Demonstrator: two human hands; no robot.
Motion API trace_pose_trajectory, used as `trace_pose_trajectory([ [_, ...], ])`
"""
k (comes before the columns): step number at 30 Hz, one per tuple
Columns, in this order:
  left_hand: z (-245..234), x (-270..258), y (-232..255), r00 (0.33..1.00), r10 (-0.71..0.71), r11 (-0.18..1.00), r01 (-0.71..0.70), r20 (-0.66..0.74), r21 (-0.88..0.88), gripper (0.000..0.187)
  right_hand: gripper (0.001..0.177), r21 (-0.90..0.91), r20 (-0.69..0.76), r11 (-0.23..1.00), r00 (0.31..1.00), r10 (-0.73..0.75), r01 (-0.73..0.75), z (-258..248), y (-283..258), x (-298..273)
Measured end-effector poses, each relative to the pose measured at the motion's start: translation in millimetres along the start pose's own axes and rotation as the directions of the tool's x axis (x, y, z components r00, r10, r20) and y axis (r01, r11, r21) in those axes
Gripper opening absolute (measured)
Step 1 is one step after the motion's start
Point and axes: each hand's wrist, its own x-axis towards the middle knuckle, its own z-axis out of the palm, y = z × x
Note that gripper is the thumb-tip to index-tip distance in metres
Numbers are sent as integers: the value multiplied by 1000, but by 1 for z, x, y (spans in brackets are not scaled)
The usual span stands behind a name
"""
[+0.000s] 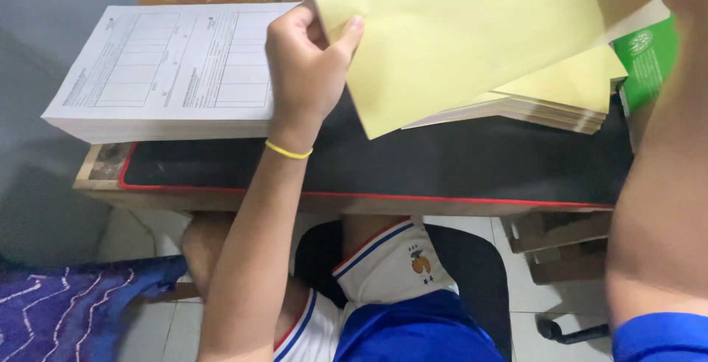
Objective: Sorting and inspecting printed forms and yellow sheets on a desk
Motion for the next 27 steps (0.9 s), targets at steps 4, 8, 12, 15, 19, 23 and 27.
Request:
trace_pose_trajectory([
  [4,34,22,-20,995,-101,974,98,2,203,15,24,-120,-94,992,995,24,-35,2,-1,29],
  [8,65,34,-49,993,-119,956,119,-16,267,20,25,-203,-129,975,990,62,-88,12,8,39],
  [12,78,38,-72,981,-181,944,154,68,291,16,30,-275,-171,955,983,63,-108,23,27,50],
  [15,85,37,-94,976,-201,935,167,81,314,26,25,-355,-185,934,976,-112,39,33,78,65],
  [19,90,33,-107,951,-282,905,220,126,364,43,30,-316,-163,949,984,-66,11,39,85,66],
  [23,90,31,-102,945,-296,899,228,135,375,31,25,-317,-126,948,992,-15,-26,40,92,60],
  [27,88,32,-99,946,-293,885,212,142,416,31,29,-323,-100,946,995,-9,-24,38,111,64],
])
